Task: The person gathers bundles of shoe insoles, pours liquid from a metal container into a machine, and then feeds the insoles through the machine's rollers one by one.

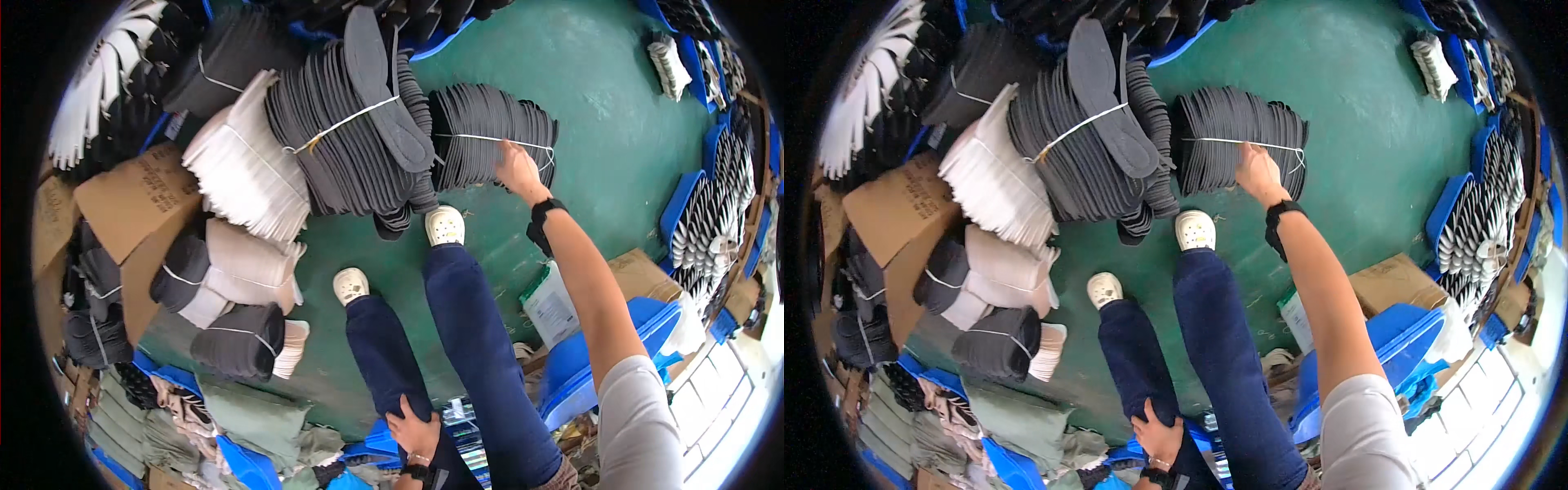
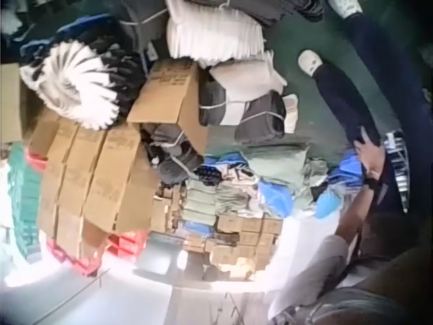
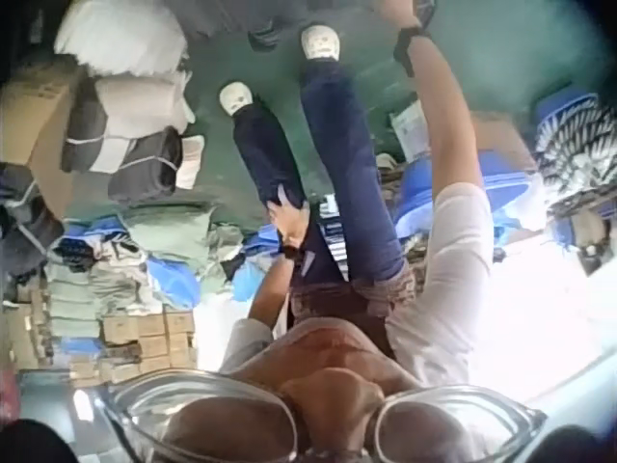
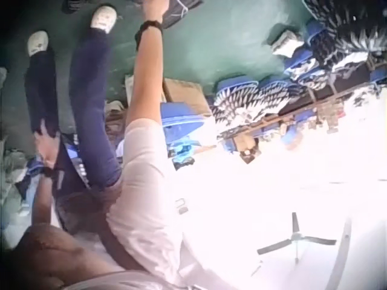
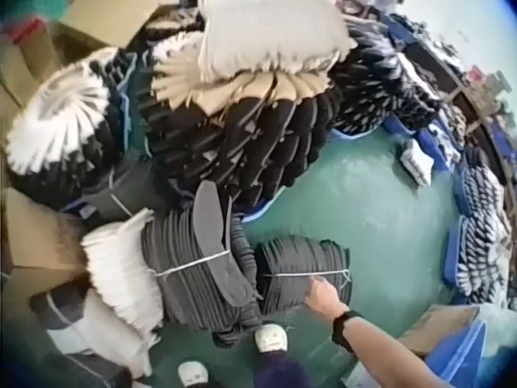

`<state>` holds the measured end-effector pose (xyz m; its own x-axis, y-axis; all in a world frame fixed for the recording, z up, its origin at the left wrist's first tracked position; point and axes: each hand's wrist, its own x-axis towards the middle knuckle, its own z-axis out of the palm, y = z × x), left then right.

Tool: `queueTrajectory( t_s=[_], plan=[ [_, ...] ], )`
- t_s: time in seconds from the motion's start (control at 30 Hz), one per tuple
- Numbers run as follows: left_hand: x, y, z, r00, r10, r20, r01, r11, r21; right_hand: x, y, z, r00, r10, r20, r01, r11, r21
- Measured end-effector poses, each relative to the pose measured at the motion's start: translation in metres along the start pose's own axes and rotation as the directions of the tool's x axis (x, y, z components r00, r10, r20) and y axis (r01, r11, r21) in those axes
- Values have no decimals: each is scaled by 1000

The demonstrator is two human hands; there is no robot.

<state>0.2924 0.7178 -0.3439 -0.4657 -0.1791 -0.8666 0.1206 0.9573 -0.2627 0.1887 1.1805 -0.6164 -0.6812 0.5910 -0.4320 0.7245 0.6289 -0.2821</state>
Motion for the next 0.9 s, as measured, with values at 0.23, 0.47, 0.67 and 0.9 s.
queueTrajectory(
  t_s=[0.23, 0.47, 0.67, 0.9],
  plan=[
    [-2, 21, 14, 964, -223, 145, 228, 973, -21, 38, 11, 36, 983, 76, 166, -48, 985, -165],
    [-8, 9, 2, 934, -215, 284, 293, 917, -270, -43, -9, -41, 985, 155, 73, -163, 978, 126],
    [41, 68, -95, 925, 375, 58, -170, 547, -820, -150, -18, -171, 935, 288, 206, -349, 652, 673],
    [13, 96, -196, 608, 693, -388, -601, 81, -795, -290, -123, -311, 971, -41, 235, -225, 163, 961]
  ],
)
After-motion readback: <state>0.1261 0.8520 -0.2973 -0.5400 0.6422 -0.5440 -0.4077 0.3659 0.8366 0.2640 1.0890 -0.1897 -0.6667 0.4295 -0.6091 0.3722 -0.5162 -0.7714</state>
